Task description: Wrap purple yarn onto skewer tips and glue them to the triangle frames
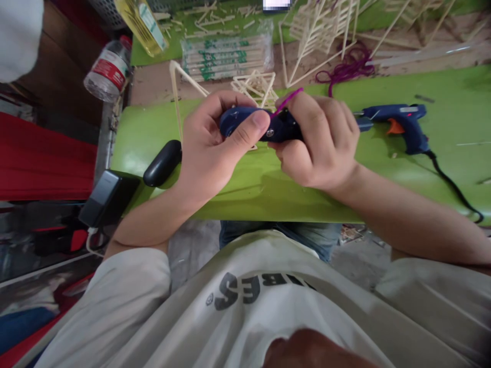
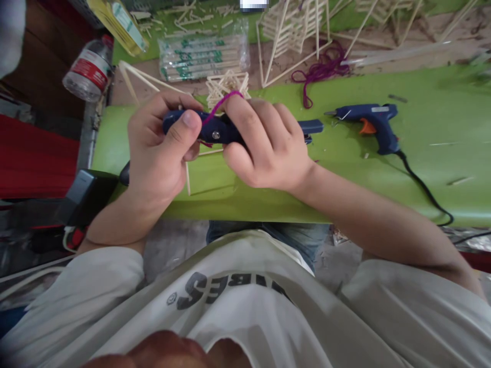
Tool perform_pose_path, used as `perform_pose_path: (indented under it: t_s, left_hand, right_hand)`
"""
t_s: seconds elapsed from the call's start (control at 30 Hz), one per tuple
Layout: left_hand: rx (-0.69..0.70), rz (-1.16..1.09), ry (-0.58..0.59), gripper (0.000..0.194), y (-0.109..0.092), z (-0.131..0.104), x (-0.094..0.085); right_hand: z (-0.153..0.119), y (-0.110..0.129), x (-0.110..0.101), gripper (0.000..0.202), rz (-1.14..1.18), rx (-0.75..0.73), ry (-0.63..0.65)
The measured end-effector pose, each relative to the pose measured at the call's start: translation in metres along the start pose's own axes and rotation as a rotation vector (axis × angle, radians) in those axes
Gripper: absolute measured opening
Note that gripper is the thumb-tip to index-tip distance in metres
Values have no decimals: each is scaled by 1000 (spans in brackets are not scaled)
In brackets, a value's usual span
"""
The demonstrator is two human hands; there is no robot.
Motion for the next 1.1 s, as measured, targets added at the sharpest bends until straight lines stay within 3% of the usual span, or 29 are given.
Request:
perform_pose_path:
  t_s: [0.2,0.37,0.5,0.67,0.9,1.1]
  left_hand:
    - [6,192,-7,24,-8,-3,-4]
    - [25,245,5,29,-11,-1,-4]
    - [29,151,34,32,-6,1,-5]
    - [-64,59,16,25,8,1,-11]
    - [-109,-18,43,8,-1,-1,0]
    - [-85,0,44,44,-9,-1,6]
  right_hand:
    - [1,19,7,34,-179,-145,-70]
    - [-2,18,6,35,-295,-187,-179]
    - [-4,13,3,36,-328,-164,-212]
    - [-3,9,5,37,-382,-158,-212]
    - [-5,18,4,29,-440,-251,-251]
    - [-5,15,3,31,-429,-226,-244]
Point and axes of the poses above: each hand's wrist, its own z-axis towards the middle knuckle, its own x-axis out of the palm, y = z × x, the point moved 10 cm from there along z, towards the middle knuckle, and after that the axes turned 6 degrees about -z, right-handed, at the moved point
